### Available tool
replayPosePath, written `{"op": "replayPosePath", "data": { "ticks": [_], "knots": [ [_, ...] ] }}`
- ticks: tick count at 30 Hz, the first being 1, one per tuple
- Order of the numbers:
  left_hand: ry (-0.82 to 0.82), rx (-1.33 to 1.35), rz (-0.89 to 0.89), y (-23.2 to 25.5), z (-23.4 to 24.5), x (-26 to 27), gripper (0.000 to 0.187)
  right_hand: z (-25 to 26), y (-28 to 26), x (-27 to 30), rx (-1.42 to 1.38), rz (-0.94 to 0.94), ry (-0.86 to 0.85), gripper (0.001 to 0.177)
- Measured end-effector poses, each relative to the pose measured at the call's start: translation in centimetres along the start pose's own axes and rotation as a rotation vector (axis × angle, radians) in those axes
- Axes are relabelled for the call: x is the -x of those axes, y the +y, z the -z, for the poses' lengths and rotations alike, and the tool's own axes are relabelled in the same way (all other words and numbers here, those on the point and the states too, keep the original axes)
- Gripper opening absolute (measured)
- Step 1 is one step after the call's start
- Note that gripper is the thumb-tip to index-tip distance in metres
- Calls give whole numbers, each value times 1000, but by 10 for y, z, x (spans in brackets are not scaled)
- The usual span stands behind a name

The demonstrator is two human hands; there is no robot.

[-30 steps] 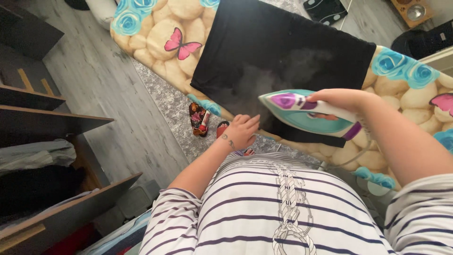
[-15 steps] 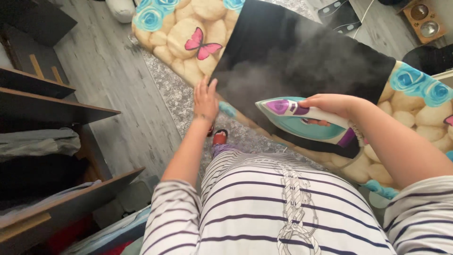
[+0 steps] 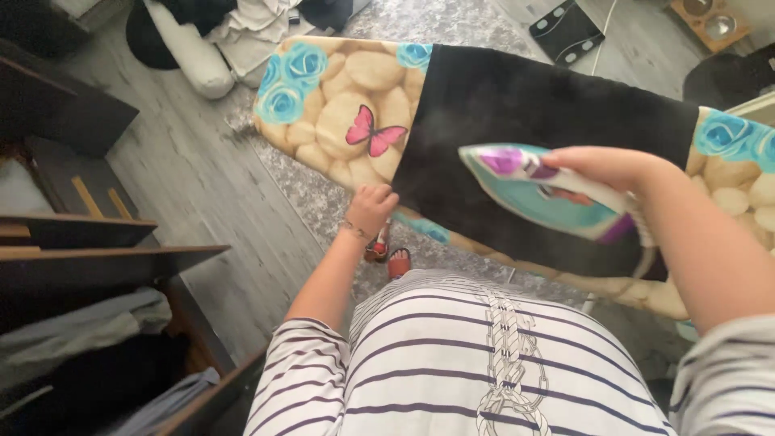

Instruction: Ironing a black t-shirt on an ironing board and folding it.

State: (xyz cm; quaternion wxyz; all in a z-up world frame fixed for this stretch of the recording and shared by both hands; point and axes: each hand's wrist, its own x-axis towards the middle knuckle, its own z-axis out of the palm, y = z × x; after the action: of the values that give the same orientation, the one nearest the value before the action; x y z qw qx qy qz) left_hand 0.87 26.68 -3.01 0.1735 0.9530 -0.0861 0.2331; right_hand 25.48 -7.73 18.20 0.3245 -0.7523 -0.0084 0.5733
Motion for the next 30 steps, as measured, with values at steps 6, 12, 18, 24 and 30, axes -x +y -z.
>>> {"op": "replayPosePath", "data": {
  "ticks": [6,12,18,24,30],
  "knots": [
    [-13,-23,-204,-25,18,-10,11,-20,-45,-72,-54,-117,-35,52],
    [-43,63,-235,-37,25,-9,15,-68,-59,-64,80,-166,-78,46],
    [-11,273,-114,-43,19,0,25,-123,-77,-35,185,-199,-102,47],
    [38,528,390,-57,0,-27,20,-133,-88,-39,170,-160,-66,47],
    [-90,604,623,-95,-103,-106,31,-144,-106,-43,338,-124,-55,45]
  ]
}}
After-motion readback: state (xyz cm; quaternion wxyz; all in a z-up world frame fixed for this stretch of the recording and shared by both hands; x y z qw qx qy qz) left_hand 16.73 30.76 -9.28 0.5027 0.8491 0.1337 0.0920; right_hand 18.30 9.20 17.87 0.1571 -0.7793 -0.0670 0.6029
